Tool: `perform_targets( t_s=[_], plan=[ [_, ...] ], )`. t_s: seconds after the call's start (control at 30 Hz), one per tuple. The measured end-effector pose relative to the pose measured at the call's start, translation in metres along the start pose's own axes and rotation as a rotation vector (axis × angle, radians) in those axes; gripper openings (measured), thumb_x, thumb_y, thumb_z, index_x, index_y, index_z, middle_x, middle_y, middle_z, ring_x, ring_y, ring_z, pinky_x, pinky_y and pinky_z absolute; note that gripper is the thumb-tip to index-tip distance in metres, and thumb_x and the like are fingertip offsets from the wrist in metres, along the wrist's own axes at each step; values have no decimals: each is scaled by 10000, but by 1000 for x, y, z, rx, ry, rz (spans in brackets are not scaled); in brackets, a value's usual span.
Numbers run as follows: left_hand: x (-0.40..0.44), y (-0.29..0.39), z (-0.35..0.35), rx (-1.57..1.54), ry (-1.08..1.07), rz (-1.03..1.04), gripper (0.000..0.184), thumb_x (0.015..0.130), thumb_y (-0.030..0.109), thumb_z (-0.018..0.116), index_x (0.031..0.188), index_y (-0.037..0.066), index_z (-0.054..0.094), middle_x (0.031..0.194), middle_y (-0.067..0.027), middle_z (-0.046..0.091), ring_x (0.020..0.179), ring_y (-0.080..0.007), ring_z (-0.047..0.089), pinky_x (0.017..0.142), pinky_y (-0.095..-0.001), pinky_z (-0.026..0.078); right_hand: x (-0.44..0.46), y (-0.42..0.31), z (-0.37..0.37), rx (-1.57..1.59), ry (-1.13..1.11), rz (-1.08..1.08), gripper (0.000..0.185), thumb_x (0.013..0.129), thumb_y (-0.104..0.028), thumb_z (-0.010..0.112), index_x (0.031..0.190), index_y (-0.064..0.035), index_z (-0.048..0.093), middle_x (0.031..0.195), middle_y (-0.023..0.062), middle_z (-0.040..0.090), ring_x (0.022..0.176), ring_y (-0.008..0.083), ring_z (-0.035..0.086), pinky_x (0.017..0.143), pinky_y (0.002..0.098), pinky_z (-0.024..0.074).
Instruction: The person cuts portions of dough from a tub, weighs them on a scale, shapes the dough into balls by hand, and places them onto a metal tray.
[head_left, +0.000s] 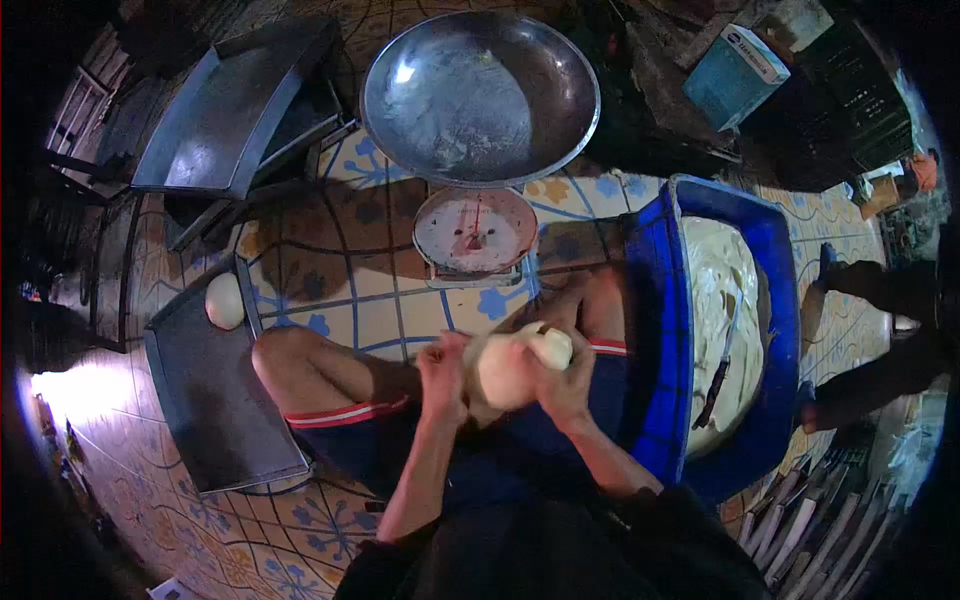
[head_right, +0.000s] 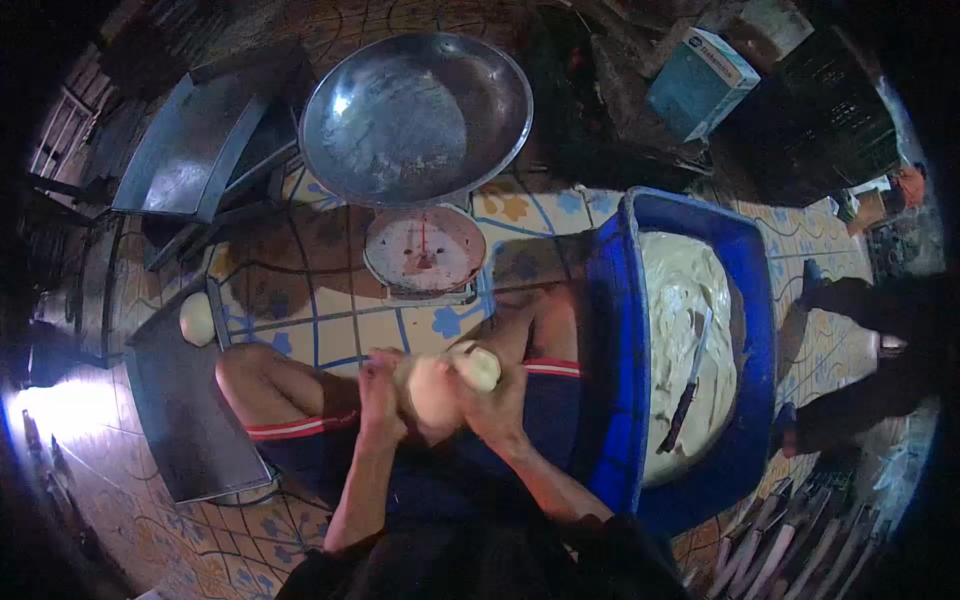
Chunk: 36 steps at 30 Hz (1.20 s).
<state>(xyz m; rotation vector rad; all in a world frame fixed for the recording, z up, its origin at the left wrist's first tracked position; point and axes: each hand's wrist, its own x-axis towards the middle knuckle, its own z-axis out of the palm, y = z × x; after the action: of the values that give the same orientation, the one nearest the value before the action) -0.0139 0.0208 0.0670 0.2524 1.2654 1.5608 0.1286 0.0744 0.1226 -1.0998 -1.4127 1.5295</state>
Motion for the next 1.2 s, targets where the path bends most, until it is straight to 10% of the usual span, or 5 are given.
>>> perform_targets(
  t_s=[0.3,0.63,0.73,0.97,1.2],
  plan=[
    [-22,-10,4,-2,83,92,345,901,354,628,893,10,594,858,-60,605,879,-180,603,775,-345,518,3,10,2,-248,-104,-201,391,827,-286,713,1059,3,590,976,62,639,927,145,597,859,323,469],
    [-6,-35,-45,-580,-252,-42,481,878,399,632,1153,27,501,1108,-109,594,931,-203,597,794,-360,506,-2,4,14,315,30,516,300,822,-249,730,976,-25,602,906,-13,592,818,96,552,704,247,455],
    [-24,-3,-6,16,9,-8,413,863,245,686,1159,8,520,985,-52,604,839,-115,545,719,-281,467,5,-6,18,-352,-293,-342,240,773,-155,745,897,-11,598,779,5,568,744,93,528,644,255,428],
    [-12,-9,-32,-523,-223,-95,458,880,436,625,1065,23,549,1078,-121,604,975,-217,606,844,-355,516,1,-15,35,98,19,357,239,849,-204,697,729,-22,598,659,-15,566,640,43,489,570,228,399],
    [-11,9,-26,-168,-236,34,892,746,484,750,1380,75,274,1206,-158,535,1078,-231,559,918,-354,471,2,-10,30,-269,-386,-168,239,861,-211,646,966,3,659,1121,145,607,1005,184,585,814,314,483]
  ],
)
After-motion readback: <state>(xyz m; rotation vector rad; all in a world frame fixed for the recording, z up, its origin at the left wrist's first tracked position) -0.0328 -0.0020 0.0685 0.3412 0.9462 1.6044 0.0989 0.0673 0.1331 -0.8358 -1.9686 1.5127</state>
